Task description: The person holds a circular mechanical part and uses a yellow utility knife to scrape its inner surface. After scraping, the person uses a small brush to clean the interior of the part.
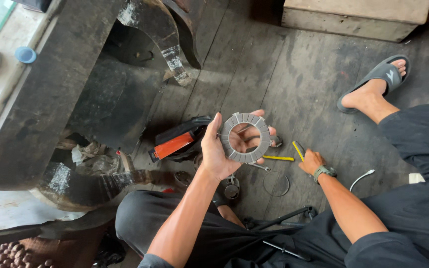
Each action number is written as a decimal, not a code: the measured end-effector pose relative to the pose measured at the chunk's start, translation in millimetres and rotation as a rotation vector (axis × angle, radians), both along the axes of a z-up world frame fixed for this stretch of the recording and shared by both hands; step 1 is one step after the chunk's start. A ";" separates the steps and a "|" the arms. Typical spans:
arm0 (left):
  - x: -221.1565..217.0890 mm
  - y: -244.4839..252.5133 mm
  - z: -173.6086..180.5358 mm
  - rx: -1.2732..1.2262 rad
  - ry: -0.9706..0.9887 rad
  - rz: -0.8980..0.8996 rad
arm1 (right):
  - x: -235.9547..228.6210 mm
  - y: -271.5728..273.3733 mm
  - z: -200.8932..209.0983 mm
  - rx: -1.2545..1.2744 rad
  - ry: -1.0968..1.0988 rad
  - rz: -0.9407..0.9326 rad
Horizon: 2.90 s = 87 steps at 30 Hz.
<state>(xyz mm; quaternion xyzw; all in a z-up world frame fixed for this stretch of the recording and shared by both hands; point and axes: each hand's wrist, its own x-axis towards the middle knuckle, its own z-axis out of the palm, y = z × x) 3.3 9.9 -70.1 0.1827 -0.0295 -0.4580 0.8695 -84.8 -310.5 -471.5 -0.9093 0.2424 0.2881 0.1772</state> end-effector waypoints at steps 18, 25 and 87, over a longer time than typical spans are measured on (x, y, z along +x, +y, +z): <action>-8.9 -27.5 -41.5 0.422 0.065 0.184 | 0.9 142.9 384.1 0.804 -1.423 0.250; -0.8 -21.8 -20.1 0.958 -0.162 0.307 | -8.8 150.2 367.6 0.868 -1.259 -0.347; -49.8 11.6 -61.8 -0.095 0.130 0.460 | 31.1 125.3 386.4 0.522 -1.067 0.258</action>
